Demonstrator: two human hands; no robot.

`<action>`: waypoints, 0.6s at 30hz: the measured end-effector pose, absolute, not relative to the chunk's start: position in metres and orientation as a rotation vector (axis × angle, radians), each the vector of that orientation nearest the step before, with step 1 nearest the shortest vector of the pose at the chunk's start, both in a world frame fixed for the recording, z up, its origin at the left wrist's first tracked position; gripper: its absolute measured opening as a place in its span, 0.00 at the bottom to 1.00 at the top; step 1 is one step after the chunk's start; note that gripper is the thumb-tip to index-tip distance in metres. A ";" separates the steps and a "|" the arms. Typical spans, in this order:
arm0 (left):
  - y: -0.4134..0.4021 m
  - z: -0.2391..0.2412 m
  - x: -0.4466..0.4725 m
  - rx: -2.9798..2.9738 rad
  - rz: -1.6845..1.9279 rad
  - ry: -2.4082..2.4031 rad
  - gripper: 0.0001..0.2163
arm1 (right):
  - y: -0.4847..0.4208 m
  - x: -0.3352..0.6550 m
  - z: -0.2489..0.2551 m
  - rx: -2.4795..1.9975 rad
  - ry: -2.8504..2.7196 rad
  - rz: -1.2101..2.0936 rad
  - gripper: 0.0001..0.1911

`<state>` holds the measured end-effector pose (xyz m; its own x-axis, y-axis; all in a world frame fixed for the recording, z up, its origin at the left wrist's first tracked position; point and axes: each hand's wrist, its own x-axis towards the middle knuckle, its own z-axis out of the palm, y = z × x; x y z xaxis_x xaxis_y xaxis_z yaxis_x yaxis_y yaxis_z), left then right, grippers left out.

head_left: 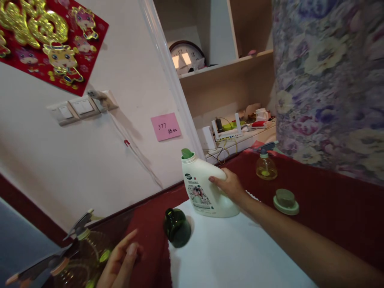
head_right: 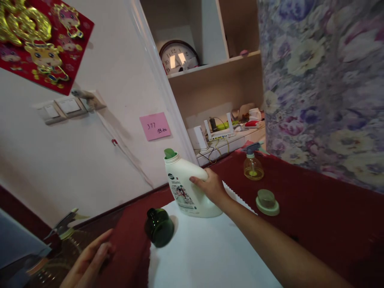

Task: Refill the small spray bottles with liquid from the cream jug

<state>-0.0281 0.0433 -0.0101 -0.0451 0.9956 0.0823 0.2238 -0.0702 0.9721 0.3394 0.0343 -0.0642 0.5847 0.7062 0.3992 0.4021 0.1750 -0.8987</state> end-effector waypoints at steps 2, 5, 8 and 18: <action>0.039 -0.006 -0.015 1.398 1.230 1.355 0.42 | 0.031 0.339 -0.062 -1.459 -1.036 0.265 0.17; 0.030 -0.002 0.005 1.420 1.309 1.333 0.41 | 0.022 0.344 -0.055 -1.469 -1.104 0.227 0.17; 0.023 0.002 0.022 1.499 1.330 1.308 0.37 | 0.002 0.357 -0.043 -1.443 -1.156 0.152 0.16; 0.052 -0.023 0.010 1.412 1.266 1.486 0.25 | -0.132 0.380 -0.030 -1.727 -1.334 -0.029 0.10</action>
<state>0.0095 0.0522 -0.0230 -0.1447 0.9816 0.1250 0.2791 -0.0807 0.9569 0.3798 -0.1322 -0.0295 0.4112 0.7506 0.5172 0.7726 0.0141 -0.6347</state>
